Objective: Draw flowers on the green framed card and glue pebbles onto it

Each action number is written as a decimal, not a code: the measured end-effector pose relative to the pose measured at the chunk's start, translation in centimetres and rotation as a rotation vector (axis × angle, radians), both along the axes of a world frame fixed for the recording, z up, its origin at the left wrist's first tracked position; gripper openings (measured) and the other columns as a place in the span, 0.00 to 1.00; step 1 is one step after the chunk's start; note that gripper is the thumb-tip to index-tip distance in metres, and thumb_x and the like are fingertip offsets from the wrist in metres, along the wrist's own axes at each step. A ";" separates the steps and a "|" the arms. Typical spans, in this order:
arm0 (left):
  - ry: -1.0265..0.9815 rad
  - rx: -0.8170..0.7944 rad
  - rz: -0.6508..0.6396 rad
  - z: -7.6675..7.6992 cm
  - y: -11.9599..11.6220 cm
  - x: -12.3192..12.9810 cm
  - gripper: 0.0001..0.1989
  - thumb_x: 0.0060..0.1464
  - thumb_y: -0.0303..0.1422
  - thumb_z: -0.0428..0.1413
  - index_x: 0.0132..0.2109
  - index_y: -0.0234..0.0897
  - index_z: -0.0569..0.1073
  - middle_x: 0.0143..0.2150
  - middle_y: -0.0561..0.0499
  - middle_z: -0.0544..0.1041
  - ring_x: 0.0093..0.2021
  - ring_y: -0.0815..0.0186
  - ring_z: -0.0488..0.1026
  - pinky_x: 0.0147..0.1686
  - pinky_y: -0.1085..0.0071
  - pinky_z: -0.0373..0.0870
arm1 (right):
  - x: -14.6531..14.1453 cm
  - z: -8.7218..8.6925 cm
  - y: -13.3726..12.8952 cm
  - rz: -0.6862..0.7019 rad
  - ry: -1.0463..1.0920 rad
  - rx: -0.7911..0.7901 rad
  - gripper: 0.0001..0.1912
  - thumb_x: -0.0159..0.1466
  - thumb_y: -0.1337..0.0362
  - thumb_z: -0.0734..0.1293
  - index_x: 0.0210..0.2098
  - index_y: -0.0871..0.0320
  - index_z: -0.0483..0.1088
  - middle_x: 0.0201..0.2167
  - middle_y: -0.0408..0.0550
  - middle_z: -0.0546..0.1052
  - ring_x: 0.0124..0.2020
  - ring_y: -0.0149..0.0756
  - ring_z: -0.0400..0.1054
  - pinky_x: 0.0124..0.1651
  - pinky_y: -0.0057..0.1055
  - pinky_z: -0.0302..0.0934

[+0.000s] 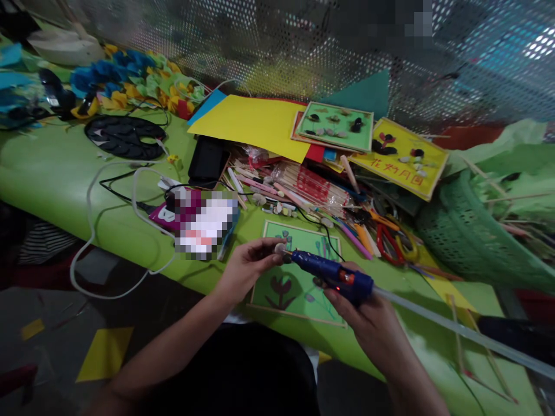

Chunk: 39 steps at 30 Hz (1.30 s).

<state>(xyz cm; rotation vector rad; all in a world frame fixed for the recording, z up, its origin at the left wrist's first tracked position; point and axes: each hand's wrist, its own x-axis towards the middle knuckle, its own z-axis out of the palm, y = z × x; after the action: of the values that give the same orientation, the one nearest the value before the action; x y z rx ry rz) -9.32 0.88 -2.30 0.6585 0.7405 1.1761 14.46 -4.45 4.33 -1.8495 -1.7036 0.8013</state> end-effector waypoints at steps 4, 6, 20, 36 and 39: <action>-0.008 -0.009 0.000 0.3 0.0 0.0 0.18 0.47 0.36 0.73 0.45 0.35 0.84 0.37 0.48 0.84 0.39 0.62 0.82 0.47 0.64 0.76 | 0.1 -0.1 0.0 -0.005 -0.016 -0.006 0.24 0.61 0.40 0.70 0.39 0.55 0.81 0.27 0.47 0.78 0.32 0.44 0.74 0.34 0.34 0.71; -0.015 -0.005 -0.002 0.4 0.0 0.0 0.17 0.47 0.36 0.73 0.44 0.36 0.84 0.36 0.48 0.84 0.38 0.63 0.82 0.47 0.64 0.76 | 0.1 -0.2 0.0 -0.005 -0.021 -0.012 0.23 0.61 0.41 0.70 0.38 0.54 0.81 0.28 0.47 0.79 0.33 0.44 0.75 0.35 0.33 0.71; -0.014 -0.002 -0.004 0.1 0.0 0.0 0.18 0.46 0.36 0.73 0.45 0.36 0.84 0.37 0.47 0.84 0.37 0.65 0.81 0.45 0.66 0.76 | -0.1 0.2 0.3 0.074 -0.081 0.035 0.19 0.62 0.46 0.69 0.40 0.54 0.79 0.35 0.49 0.81 0.38 0.47 0.76 0.46 0.39 0.73; -0.045 -0.008 0.007 0.1 0.1 0.1 0.18 0.45 0.36 0.74 0.44 0.35 0.84 0.37 0.48 0.84 0.39 0.63 0.82 0.48 0.64 0.77 | -1.9 1.0 -0.2 -0.014 -0.074 0.108 0.19 0.64 0.44 0.68 0.41 0.53 0.77 0.38 0.47 0.81 0.41 0.47 0.75 0.48 0.36 0.69; -0.029 0.009 0.006 -0.1 0.1 0.1 0.18 0.45 0.36 0.74 0.44 0.35 0.84 0.37 0.48 0.84 0.38 0.64 0.81 0.46 0.65 0.77 | -1.4 0.9 -0.2 0.046 -0.100 0.071 0.18 0.64 0.45 0.68 0.42 0.53 0.77 0.38 0.47 0.80 0.41 0.47 0.75 0.47 0.36 0.70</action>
<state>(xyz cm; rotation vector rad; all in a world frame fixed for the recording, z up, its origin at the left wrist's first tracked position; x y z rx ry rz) -9.19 0.97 -2.43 0.6456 0.7135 1.1930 13.10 -4.63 5.21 -1.8362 -1.8191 0.6673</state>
